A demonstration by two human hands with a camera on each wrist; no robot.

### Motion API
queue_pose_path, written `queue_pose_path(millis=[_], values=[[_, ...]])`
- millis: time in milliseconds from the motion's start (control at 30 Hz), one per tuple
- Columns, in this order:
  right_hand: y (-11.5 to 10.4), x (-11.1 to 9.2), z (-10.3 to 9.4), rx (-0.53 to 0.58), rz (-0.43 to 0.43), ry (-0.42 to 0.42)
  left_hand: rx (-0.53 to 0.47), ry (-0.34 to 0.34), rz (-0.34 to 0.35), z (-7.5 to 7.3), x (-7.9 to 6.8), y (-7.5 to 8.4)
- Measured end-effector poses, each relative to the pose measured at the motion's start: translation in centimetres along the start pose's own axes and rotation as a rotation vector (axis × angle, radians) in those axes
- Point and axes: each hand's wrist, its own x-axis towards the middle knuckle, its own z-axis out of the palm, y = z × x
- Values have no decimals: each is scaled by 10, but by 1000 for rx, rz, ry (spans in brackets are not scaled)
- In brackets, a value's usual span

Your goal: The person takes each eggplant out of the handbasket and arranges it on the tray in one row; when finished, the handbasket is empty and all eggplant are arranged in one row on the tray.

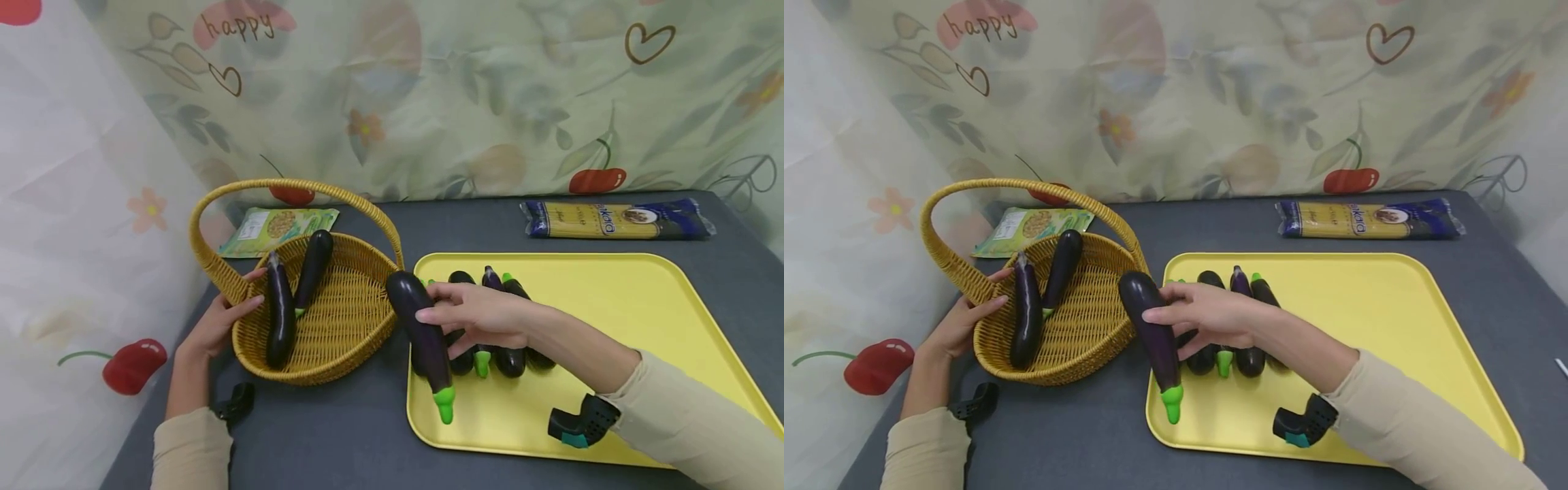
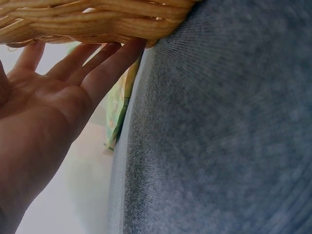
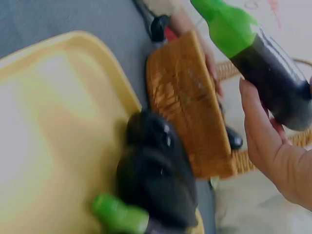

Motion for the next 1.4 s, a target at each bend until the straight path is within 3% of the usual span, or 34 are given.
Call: queue_pose_path(millis=[500,867,1100,1400], values=[[7,-58,-62,-20,-11,80,-1,-18,21,2,0,3],[20,-89,-114,-96,73,243,-8,-17,7,-1,0,3],[34,-95,-138,-160,132,332,-9,-10,-1,-1,-1,1],[52,-87,-156,-165,202,362,-31,-8,-20,0,-1,0]])
